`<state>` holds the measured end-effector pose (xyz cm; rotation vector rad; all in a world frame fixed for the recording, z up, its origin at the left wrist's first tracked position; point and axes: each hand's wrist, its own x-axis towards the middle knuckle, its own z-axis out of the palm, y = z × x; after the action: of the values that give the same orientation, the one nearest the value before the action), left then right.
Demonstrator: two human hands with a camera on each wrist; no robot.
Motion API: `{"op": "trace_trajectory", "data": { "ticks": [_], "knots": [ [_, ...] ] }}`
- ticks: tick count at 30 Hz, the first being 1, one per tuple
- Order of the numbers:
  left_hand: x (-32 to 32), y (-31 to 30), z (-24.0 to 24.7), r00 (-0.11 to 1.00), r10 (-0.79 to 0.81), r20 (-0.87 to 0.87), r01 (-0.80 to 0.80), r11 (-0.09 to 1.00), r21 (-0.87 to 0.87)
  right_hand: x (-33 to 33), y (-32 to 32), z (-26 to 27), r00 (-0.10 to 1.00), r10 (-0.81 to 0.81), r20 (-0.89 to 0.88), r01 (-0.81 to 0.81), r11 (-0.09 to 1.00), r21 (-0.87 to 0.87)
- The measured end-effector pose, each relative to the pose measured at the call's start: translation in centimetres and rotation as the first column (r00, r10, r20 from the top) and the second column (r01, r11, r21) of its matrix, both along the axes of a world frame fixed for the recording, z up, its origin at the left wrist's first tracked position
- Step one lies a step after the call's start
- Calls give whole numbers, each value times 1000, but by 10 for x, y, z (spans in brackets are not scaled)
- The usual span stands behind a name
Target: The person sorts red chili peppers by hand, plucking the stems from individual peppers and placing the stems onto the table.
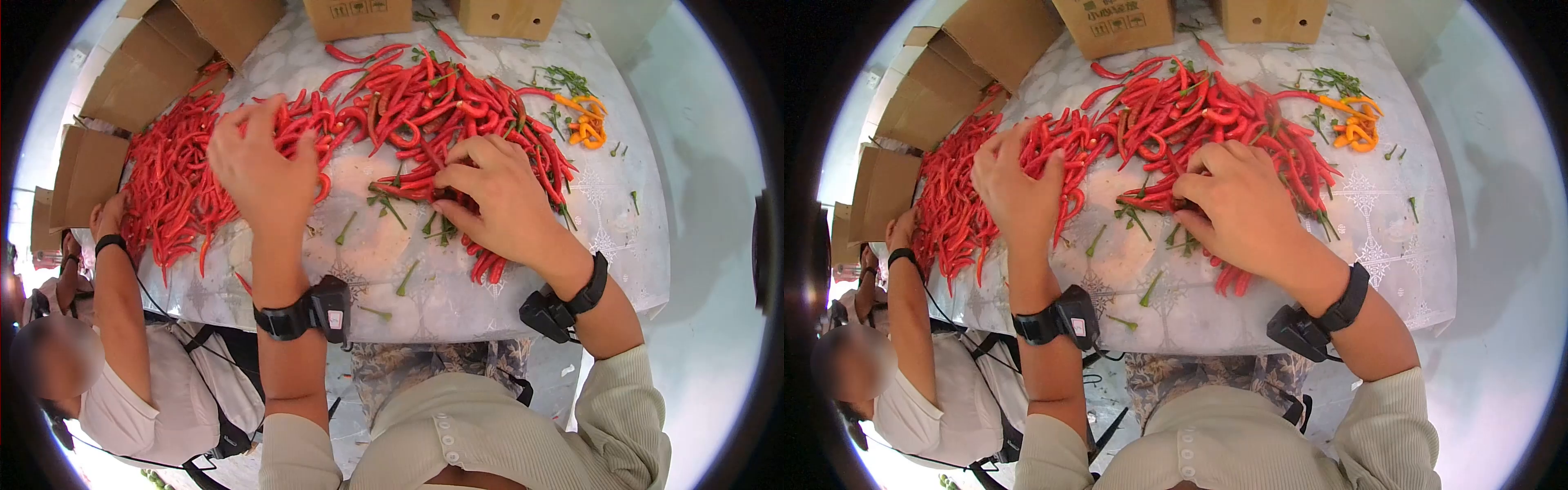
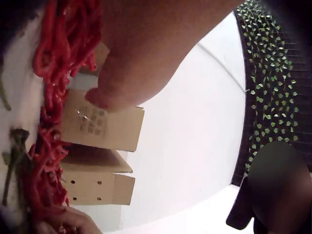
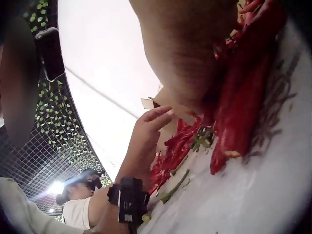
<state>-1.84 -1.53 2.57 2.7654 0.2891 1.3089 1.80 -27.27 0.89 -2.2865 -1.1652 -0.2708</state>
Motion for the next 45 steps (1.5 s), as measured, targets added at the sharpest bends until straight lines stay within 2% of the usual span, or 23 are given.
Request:
{"op": "trace_trajectory", "data": {
  "ticks": [1,3,7,10,13,16,19,22,25,28,31,32,34,37,40,45],
  "knots": [
    [1,-3,1,986,-149,-69,143,986,-90,0,0,1,1000,0,-24,0,1000,2],
    [1,-14,1,878,-448,-165,390,873,-293,1,-1,0,1000,3,-8,-2,998,57],
    [-4,-33,-3,697,-677,-237,562,721,-406,4,0,-1,998,-56,-19,58,986,158],
    [-5,-47,2,687,-694,-218,609,712,-349,4,2,-2,997,-63,-52,76,950,302],
    [-3,-54,2,689,-698,-196,638,712,-293,3,2,0,997,14,-78,13,943,334],
    [2,-47,-3,646,-736,-203,703,677,-217,4,1,0,998,59,-11,-50,921,387],
    [3,-44,-3,602,-751,-272,723,657,-215,5,1,-1,999,33,-32,-18,927,375],
    [2,-43,-5,729,-646,-229,609,764,-214,0,4,5,999,-42,-17,45,932,358],
    [2,-33,-1,888,-451,-86,419,872,-253,2,-1,4,996,-13,86,0,990,142],
    [5,-8,-6,995,-98,-27,96,993,-66,2,-1,-3,998,2,62,-6,998,65],
    [3,0,-4,986,96,133,-111,988,112,3,-1,-4,1000,-12,26,9,995,102],
    [3,-1,-2,994,-32,102,30,999,19,3,0,-5,999,-45,17,42,987,155],
    [3,-6,1,953,-293,79,302,937,-174,4,2,-4,994,-111,-4,108,961,256],
    [2,-25,-3,816,-567,-110,488,779,-394,3,3,-2,976,-220,-1,207,915,346],
    [0,-45,-6,735,-618,-279,540,782,-311,4,1,0,971,-238,-16,229,911,343],
    [-2,-57,-18,717,-590,-371,504,807,-308,6,0,-1,970,-240,-48,240,895,376]
  ]
}}
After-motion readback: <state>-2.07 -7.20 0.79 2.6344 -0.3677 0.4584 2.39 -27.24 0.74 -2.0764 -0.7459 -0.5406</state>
